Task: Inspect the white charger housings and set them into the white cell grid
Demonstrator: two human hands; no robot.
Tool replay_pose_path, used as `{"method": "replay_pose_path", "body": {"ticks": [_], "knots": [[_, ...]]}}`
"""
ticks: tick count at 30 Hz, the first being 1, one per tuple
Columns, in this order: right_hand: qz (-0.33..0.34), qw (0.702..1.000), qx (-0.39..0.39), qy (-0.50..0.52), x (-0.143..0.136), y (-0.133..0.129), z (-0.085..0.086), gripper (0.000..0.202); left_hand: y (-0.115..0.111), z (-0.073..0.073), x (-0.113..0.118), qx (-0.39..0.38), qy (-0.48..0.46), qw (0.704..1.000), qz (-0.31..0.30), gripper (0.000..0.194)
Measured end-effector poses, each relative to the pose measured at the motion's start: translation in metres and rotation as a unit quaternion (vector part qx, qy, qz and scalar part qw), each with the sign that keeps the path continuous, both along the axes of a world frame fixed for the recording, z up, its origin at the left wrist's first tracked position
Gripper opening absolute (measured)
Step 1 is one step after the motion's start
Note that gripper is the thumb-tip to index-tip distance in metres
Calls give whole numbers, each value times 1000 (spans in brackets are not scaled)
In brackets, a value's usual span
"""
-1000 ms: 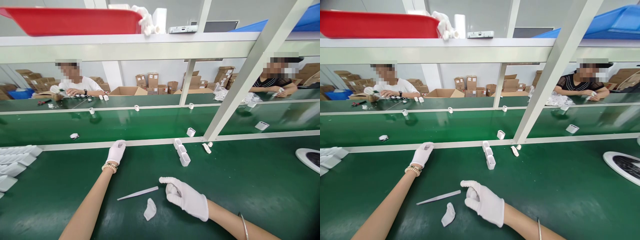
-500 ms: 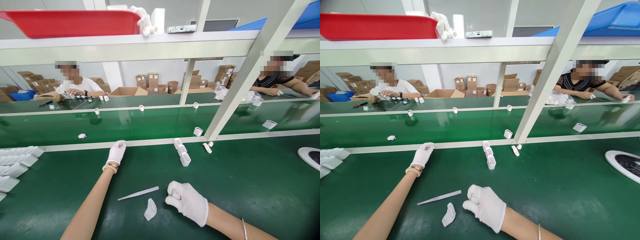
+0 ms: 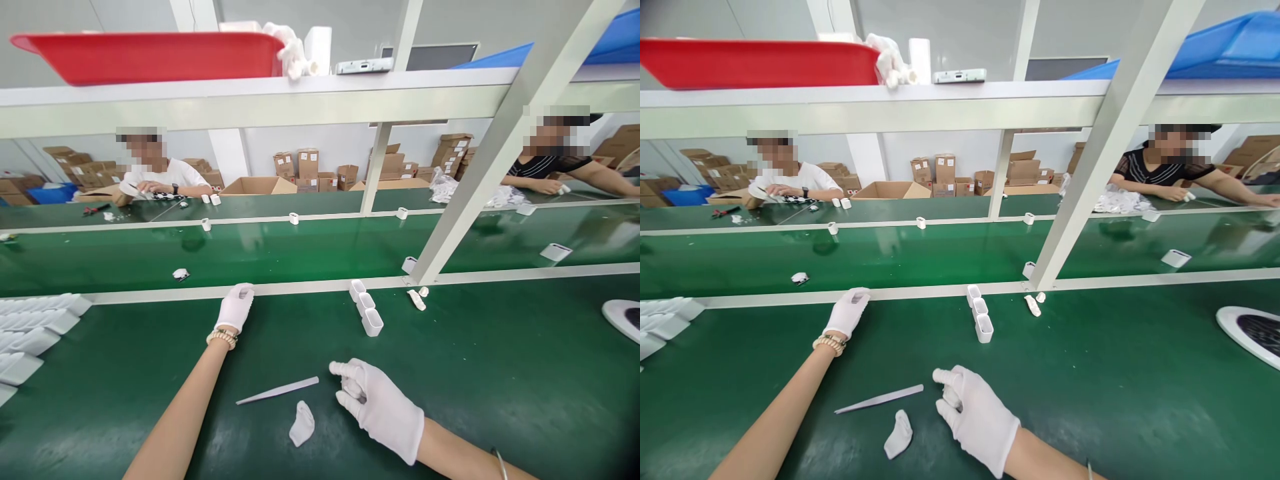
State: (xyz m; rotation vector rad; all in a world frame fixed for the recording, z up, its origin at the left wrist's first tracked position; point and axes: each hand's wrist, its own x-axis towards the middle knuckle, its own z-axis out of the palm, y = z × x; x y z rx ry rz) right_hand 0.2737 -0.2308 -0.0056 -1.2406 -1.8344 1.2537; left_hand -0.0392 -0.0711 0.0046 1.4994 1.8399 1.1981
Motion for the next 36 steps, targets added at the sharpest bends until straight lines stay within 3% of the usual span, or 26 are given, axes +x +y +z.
{"method": "replay_pose_path", "body": {"ticks": [2, 8, 14, 17, 23, 26, 31, 36], "knots": [[14, 1000, -9, 11, -1, 0, 1, 9, 1, -1, -1, -1, 0, 1000, 1, 20], [44, 999, -14, 24, 0, 0, 4, 16, 2, -4, -2, 4, 2, 1000, 2, 19], [1, 998, -60, 27, -11, -3, 2, 9, 2, -4, -3, 3, -1, 1000, -2, 22], [8, 998, -51, 27, -12, -8, 8, 25, 1, -4, -3, 4, -1, 1000, -4, 22], [41, 990, 21, -135, -2, -8, 21, 40, 1, -2, -3, 6, 0, 1000, -5, 21], [39, 987, 23, -157, -4, -7, 22, 44, 1, -2, -3, 2, 1, 1000, -3, 21], [40, 953, 54, -296, -14, -8, 25, 54, 1, -1, -3, -2, 6, 1000, -3, 22], [50, 949, 71, -303, -20, -7, 19, 58, -2, 2, -3, -2, 13, 1000, -7, 20]]}}
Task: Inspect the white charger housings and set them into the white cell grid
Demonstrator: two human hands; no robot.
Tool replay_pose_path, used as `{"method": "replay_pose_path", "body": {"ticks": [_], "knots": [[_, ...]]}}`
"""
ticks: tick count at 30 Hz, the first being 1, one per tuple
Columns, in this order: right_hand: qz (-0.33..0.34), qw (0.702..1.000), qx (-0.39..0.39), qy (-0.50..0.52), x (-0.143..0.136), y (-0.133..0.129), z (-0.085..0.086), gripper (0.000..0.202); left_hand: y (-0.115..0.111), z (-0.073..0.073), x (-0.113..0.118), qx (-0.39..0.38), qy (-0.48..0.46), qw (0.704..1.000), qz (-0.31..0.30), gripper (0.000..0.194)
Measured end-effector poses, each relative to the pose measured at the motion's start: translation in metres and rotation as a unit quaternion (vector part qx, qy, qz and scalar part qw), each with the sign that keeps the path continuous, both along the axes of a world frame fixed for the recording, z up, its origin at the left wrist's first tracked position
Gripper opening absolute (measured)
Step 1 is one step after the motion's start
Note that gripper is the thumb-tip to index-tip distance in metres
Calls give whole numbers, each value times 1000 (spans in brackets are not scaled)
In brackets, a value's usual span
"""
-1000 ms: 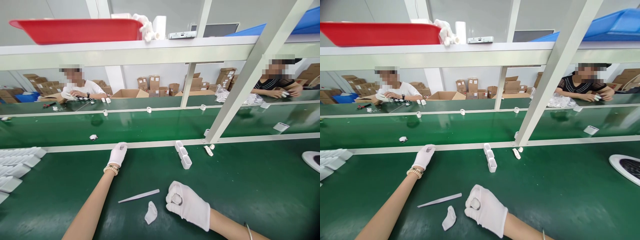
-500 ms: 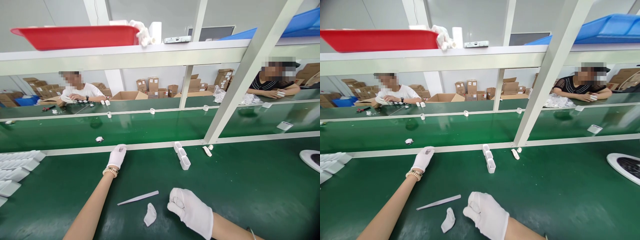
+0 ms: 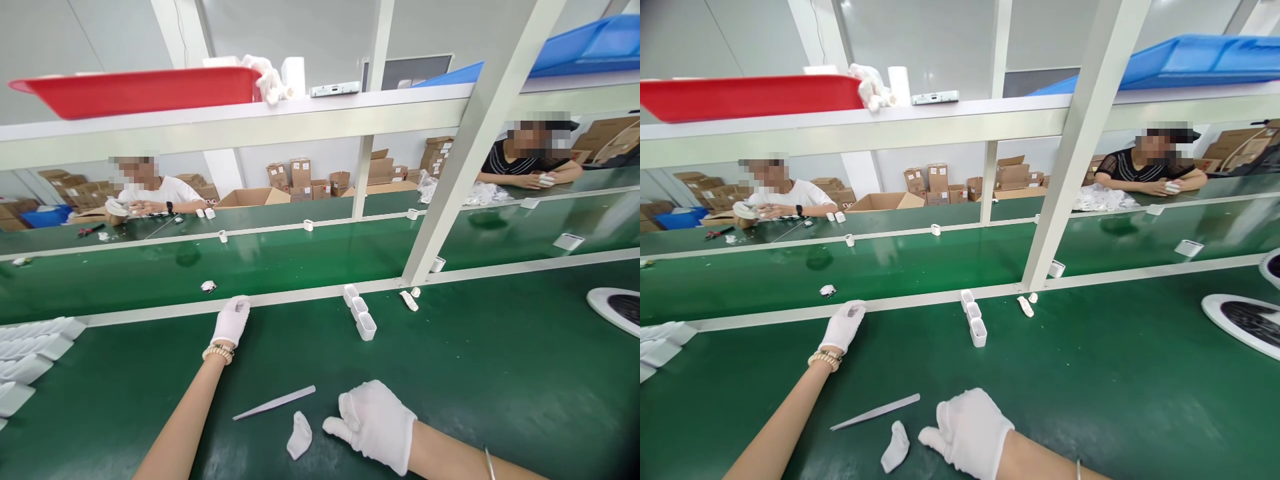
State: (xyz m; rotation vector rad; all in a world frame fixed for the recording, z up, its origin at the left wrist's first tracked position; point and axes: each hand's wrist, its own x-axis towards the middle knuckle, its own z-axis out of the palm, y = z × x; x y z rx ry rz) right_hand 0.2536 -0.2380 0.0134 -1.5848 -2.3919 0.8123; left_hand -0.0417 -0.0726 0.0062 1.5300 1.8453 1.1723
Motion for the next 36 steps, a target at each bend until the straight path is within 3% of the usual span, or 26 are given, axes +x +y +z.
{"method": "replay_pose_path", "body": {"ticks": [4, 7, 11, 14, 18, 23, 25, 29, 33, 36], "knots": [[15, 999, 1, 29, -5, 1, -8, 53, -4, 6, 6, 5, 3, 1000, -23, 18], [31, 996, -26, 85, -7, 5, -9, 48, -5, 13, 22, 6, -3, 996, -84, 19], [0, 976, -90, 200, -1, 14, -5, 37, -3, 22, 61, -7, 13, 981, -191, 22], [-52, 950, -137, 274, 3, 20, -3, 29, 3, 27, 100, -5, 75, 961, -265, 31], [-91, 904, -217, 356, 1, 25, -4, 51, 14, 30, 149, 37, 190, 915, -355, 43], [-111, 850, -299, 418, 5, 29, 3, 71, 25, 27, 186, 54, 240, 877, -413, 21], [-134, 822, -337, 440, 9, 31, 7, 72, 26, 25, 191, 49, 234, 879, -412, 13], [-189, 776, -383, 464, 14, 35, 9, 70, 22, 26, 182, 35, 220, 894, -389, 24], [-183, 799, -359, 446, 12, 35, 1, 66, 14, 28, 153, 17, 191, 912, -362, 26], [-167, 826, -334, 422, 12, 34, -6, 67, 3, 25, 123, -1, 117, 935, -335, 29]]}}
